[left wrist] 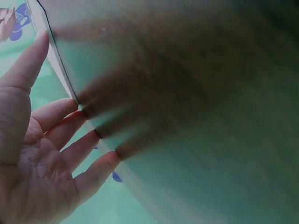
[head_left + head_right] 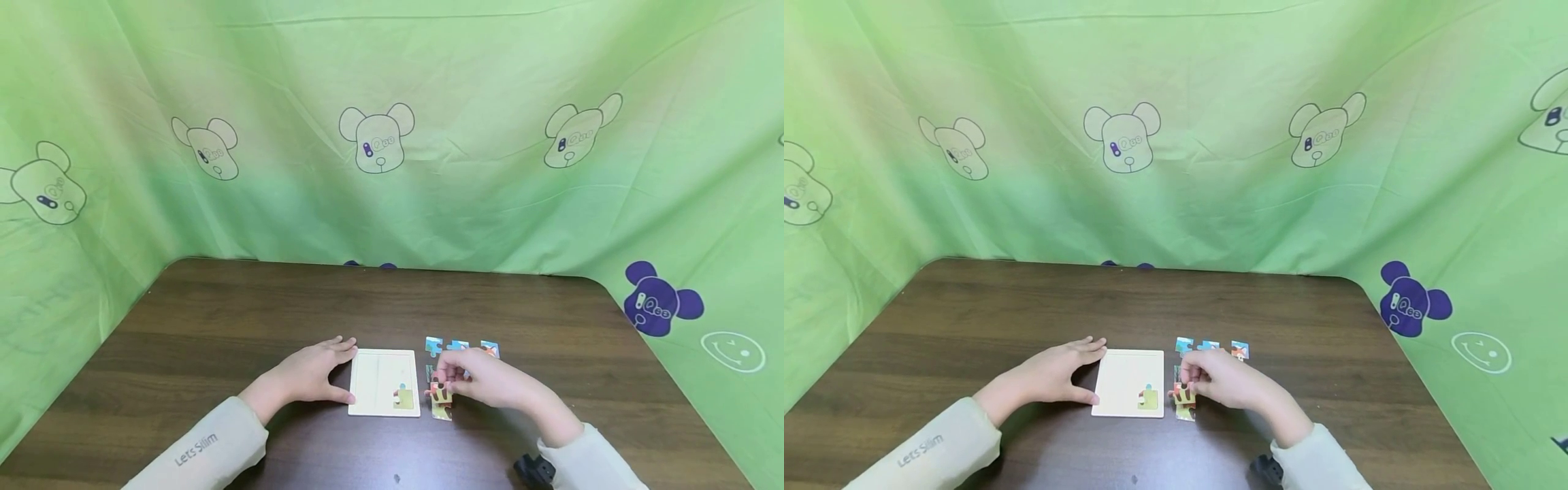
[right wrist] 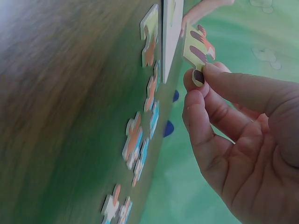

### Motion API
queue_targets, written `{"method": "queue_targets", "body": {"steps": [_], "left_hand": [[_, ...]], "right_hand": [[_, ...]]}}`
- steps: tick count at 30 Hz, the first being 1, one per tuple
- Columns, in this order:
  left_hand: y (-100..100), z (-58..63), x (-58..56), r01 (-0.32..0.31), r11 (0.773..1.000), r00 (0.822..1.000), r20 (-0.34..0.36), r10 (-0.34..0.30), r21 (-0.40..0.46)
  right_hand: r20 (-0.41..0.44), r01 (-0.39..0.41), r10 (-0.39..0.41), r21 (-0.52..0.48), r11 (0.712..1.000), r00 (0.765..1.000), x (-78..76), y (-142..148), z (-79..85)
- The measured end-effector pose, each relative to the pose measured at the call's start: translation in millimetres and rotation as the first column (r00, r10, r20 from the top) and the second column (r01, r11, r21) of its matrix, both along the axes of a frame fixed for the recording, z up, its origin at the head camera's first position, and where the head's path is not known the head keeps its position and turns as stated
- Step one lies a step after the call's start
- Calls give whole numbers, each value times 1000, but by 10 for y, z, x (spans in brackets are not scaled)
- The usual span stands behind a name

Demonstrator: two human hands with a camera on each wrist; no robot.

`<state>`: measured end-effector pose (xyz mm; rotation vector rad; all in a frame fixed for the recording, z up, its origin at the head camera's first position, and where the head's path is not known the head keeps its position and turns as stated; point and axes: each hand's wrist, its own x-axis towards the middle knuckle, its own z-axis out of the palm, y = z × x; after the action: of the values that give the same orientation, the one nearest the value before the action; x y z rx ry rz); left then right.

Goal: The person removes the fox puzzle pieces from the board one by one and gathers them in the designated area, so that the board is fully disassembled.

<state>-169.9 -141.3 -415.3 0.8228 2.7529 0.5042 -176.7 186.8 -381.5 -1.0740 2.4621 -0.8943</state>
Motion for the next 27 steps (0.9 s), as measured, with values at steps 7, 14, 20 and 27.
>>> {"method": "queue_targets", "body": {"steps": [7, 14, 20, 27], "left_hand": [[-9, -2, 4, -1, 1000, 1000, -1, 1, 3], [1, 2, 2, -1, 1000, 1000, 5, 1, -5], [-4, -2, -3, -3, 1000, 1000, 2, 3, -1], [-1, -6, -11, -4, 1000, 1000, 4, 4, -2]], "right_hand": [[-33, 0, 0, 14, 1000, 999, 45, 128, 17], [22, 27, -28, 43, 999, 999, 78, 227, -16], [44, 18, -19, 12, 1000, 999, 88, 325, -62], [99, 17, -16, -15, 1000, 995, 112, 439, -102]]}}
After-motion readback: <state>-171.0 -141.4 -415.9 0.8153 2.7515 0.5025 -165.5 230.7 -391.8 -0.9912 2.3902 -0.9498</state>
